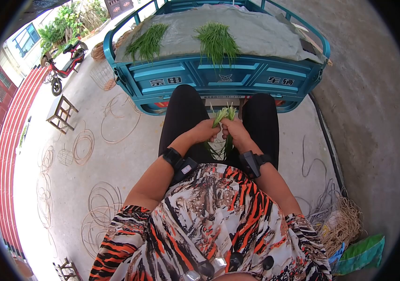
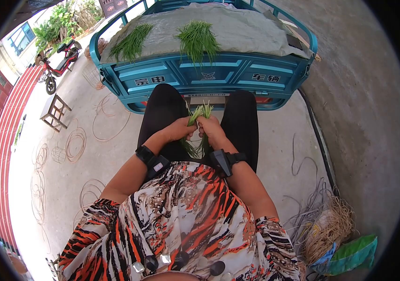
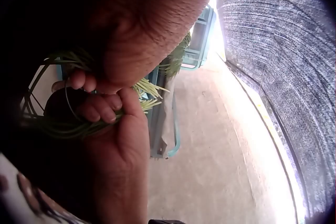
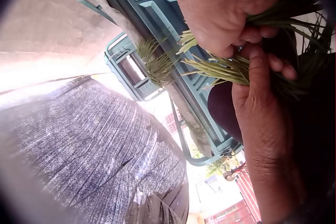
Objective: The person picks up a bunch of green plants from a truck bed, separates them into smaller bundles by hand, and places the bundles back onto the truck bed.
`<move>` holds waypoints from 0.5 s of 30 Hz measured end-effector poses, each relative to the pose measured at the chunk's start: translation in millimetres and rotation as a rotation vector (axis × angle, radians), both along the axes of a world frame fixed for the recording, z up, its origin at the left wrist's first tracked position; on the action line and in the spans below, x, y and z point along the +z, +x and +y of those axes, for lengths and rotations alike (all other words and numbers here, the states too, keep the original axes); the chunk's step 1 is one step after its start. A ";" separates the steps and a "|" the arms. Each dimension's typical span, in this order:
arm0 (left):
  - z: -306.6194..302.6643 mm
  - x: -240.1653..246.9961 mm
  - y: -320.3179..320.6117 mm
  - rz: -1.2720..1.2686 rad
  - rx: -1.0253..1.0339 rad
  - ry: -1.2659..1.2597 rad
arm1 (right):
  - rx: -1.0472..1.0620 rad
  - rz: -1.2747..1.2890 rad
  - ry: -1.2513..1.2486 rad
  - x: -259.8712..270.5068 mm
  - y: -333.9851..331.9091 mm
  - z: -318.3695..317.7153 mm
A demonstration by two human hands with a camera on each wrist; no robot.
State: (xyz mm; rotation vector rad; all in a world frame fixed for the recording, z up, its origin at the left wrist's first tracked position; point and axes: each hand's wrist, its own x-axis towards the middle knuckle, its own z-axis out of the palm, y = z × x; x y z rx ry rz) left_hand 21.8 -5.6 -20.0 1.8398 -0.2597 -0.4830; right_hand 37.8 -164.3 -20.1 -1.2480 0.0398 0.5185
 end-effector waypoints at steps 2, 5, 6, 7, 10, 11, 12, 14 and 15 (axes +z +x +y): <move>-0.5 2.0 -0.7 0.000 0.002 0.006 | -0.001 0.001 -0.002 1.6 -1.0 -0.2; -0.6 6.0 -2.0 0.003 -0.001 0.031 | -0.005 -0.001 -0.009 4.3 -2.3 0.1; -0.6 6.4 -2.0 0.002 -0.002 0.034 | -0.004 0.000 -0.006 4.1 -2.1 0.0; -0.6 6.8 -2.1 0.002 -0.004 0.036 | -0.003 0.002 -0.003 3.9 -2.0 0.0; 0.0 4.5 -1.5 0.001 -0.007 0.028 | 0.002 -0.007 -0.014 1.2 -0.4 -0.1; -0.1 4.6 -1.7 0.001 -0.008 0.024 | 0.001 -0.006 -0.012 0.1 0.1 -0.1; -0.1 4.7 -1.8 0.002 -0.007 0.029 | 0.000 -0.006 -0.010 -1.0 0.6 0.0; -0.3 4.1 -1.7 0.005 -0.004 0.038 | -0.002 -0.002 -0.009 -2.4 1.3 -0.4; -0.3 3.6 -1.4 0.004 -0.005 0.035 | -0.003 0.002 -0.010 -2.6 1.5 -0.6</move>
